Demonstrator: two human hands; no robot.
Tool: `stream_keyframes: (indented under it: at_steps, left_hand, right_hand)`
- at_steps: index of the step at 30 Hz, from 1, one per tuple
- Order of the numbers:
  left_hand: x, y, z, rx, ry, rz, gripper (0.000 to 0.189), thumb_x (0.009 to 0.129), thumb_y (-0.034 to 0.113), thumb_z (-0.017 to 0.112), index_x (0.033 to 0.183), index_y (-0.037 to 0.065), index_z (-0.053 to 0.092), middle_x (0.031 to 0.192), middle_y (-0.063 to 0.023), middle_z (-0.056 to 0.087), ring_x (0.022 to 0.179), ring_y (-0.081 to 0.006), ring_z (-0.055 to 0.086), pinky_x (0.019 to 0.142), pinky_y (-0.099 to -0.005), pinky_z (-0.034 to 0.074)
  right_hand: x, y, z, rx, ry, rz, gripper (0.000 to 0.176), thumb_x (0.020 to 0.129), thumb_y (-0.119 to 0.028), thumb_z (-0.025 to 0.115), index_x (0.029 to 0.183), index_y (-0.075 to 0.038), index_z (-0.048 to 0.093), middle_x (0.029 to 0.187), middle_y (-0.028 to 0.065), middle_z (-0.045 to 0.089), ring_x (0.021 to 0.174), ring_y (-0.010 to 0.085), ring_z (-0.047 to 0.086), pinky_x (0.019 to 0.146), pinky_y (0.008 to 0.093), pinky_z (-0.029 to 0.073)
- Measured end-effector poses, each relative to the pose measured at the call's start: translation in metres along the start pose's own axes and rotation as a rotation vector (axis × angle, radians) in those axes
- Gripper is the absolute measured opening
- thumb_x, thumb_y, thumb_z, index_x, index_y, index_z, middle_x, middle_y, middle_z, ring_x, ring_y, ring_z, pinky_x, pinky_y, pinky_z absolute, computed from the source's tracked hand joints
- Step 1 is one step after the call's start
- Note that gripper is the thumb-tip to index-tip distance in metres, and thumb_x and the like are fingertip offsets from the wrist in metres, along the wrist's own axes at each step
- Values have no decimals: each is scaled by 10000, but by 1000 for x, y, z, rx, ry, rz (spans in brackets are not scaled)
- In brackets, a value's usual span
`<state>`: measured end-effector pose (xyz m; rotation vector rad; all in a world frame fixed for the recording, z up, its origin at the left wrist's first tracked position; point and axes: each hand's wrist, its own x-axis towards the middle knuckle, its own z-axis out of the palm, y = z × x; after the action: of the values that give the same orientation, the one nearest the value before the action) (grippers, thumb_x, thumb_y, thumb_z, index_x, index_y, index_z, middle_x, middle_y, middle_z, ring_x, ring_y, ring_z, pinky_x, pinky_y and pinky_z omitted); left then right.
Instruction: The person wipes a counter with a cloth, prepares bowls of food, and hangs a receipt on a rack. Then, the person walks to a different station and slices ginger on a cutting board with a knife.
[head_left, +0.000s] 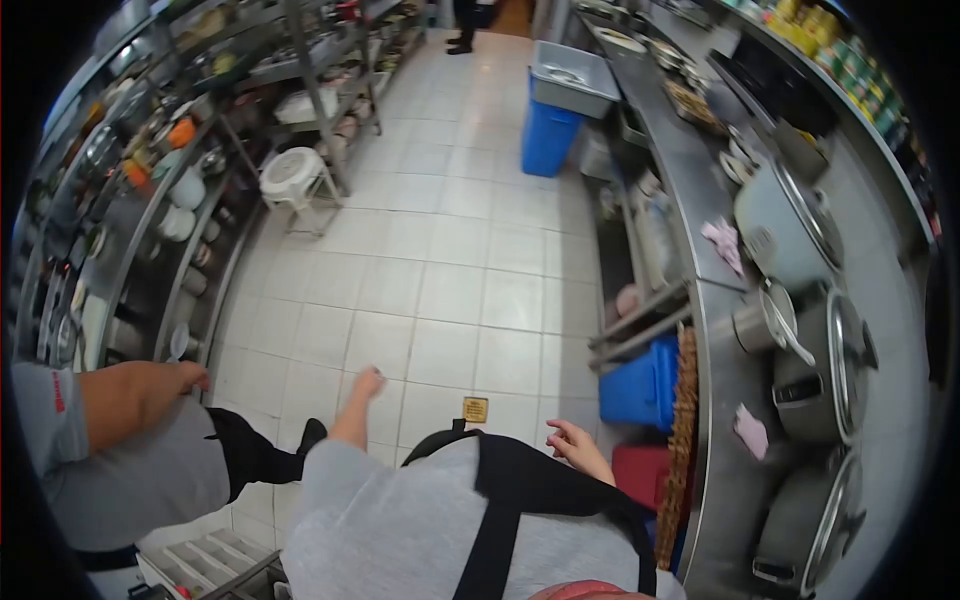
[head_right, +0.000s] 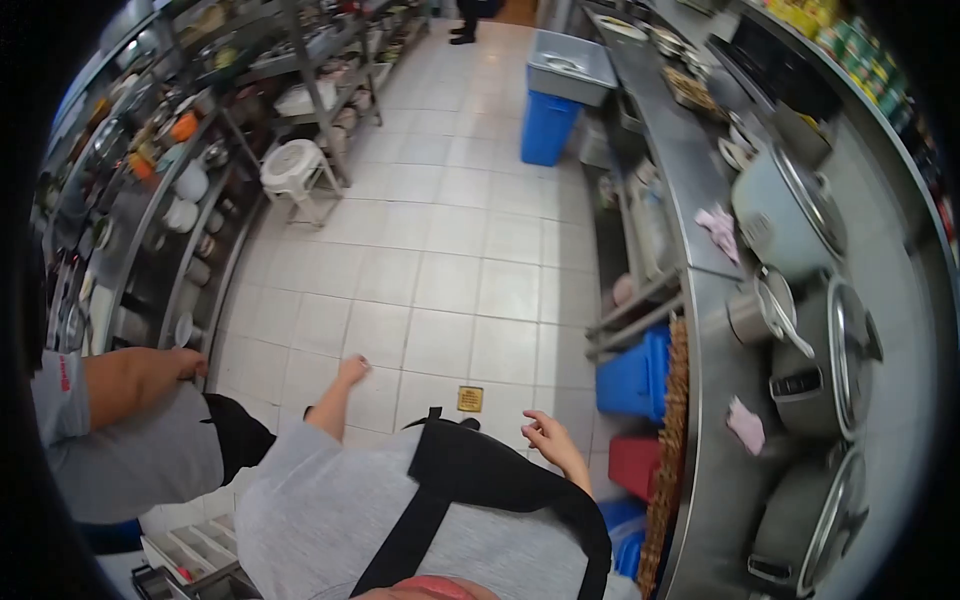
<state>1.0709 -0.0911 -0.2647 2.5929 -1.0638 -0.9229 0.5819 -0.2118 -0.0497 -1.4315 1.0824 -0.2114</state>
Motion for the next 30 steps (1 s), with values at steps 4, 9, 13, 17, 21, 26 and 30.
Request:
stream_keyframes:
  at_steps: [4,9,13,17,21,26,30]
  left_hand:
    - [-72,-5,69,-213,-351,9,560,759,484,657,1118,56,625,1018,-187,660,964,-323,628,842,-422,494]
    - [-125,-51,95,-95,-598,-69,489,759,501,573,1054,112,590,1009,-126,622,976,-253,598,898,-417,453]
    - [-108,-112,-56,428,-542,329,270,738,372,567,876,145,615,892,-56,616,946,-205,573,927,-394,421]
    - [-105,-91,-268,1119,-415,1127,104,717,243,561,697,178,639,775,13,610,916,-157,547,956,-372,388]
    - [-46,-86,-281,1025,-511,909,94,742,243,520,744,156,554,752,-20,569,920,-159,546,958,-384,390]
    - [153,151,-29,-225,-430,-171,532,772,508,443,1107,114,321,1010,-148,538,988,-250,577,920,-399,445]
    - [245,288,-66,-1176,-751,-296,912,796,721,380,1399,81,135,1217,-251,513,1042,-324,602,890,-410,489]
  right_hand:
    - [97,-55,-2,-393,-290,-167,396,897,-235,588,1232,-35,525,843,107,639,723,185,624,650,312,503]
    - [187,-96,-1,-731,-404,-370,385,872,-261,597,1170,-21,552,848,162,669,793,319,646,693,390,505]
    - [262,-93,-7,-756,-570,-479,410,868,-279,596,1184,-23,541,841,163,671,778,328,647,694,391,508]
    - [333,-91,-41,-768,-670,-501,446,872,-313,587,1215,-36,519,892,172,671,825,344,642,734,405,501]
    - [404,-120,-117,-1005,-743,-360,496,843,-396,584,1198,-52,545,1021,211,649,989,383,603,859,452,478]
    - [472,-208,-214,-1126,-442,-374,462,854,-354,583,1191,-42,543,1010,224,639,958,380,611,829,459,487]
    - [519,-303,-271,-686,-588,-570,465,886,-310,575,1249,-27,509,985,184,648,899,302,636,830,388,489]
